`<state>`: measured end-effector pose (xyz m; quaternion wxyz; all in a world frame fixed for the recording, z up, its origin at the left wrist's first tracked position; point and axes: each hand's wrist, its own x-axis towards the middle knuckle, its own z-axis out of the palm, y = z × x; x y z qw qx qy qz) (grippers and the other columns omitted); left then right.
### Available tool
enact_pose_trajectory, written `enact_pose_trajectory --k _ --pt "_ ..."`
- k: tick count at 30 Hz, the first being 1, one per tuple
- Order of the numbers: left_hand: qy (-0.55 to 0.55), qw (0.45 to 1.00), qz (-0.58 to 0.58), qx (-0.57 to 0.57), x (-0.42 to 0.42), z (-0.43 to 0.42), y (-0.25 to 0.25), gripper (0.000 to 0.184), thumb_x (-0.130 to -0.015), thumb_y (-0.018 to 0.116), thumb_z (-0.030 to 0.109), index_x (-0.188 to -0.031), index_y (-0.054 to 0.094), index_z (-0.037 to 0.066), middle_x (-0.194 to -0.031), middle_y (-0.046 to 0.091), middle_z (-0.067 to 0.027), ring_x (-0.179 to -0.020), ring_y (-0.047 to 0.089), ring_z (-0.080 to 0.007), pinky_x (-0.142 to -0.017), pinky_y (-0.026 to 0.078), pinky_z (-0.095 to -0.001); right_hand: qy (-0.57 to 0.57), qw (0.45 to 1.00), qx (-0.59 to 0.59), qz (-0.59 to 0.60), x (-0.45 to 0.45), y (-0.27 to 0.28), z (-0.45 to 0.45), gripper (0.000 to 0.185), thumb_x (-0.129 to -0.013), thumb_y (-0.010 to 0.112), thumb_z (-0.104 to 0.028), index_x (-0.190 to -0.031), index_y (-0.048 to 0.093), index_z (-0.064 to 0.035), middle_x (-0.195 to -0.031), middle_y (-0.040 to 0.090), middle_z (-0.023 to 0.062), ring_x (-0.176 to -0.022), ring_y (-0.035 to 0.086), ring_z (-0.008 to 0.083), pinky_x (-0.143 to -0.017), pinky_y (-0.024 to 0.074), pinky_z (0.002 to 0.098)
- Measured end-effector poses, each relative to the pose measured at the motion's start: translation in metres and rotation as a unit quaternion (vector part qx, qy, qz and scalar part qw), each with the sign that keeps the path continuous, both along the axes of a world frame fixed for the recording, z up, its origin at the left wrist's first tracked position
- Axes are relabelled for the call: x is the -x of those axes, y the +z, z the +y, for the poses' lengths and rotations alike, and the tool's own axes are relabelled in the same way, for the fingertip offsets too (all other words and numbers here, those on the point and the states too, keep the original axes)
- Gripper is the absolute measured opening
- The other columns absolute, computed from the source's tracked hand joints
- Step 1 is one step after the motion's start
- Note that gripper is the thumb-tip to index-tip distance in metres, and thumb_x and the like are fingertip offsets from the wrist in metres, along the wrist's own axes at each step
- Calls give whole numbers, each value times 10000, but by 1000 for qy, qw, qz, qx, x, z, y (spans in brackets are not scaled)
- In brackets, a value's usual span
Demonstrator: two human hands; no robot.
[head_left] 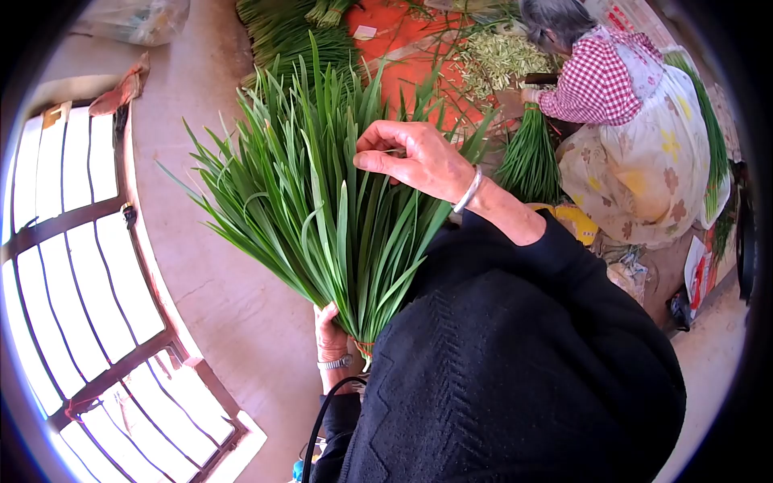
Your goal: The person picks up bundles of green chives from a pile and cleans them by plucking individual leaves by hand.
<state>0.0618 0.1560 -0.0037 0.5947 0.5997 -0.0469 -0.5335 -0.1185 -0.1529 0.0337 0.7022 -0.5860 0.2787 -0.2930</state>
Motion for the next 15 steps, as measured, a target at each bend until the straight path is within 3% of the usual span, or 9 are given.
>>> enact_pose_trajectory --k 7,12,15 --pt "-5 1000 -9 1 1 1 0 661 -723 687 195 -1310 444 14 -1125 594 -97 -1003 589 -244 -895 498 -380 -4 999 45 -6 -1 -1 2 198 -875 675 -201 -916 650 -9 -838 681 40 -750 630 95 -693 526 263" --pt "-5 1000 -26 -3 2 4 -1 665 -727 684 214 -1312 441 11 -1140 586 -95 -1012 583 -239 -901 491 -375 19 992 -107 -66 2 -3 11 163 -920 590 -193 -939 579 -31 -903 674 27 -579 597 84 -492 449 216" --pt "-5 1000 -28 -8 4 3 2 667 -727 684 219 -1312 440 10 -1151 580 -96 -1020 579 -236 -909 485 -373 29 972 -209 -105 5 2 17 157 -933 562 -195 -979 555 -45 -879 669 28 -542 596 79 -452 412 203"
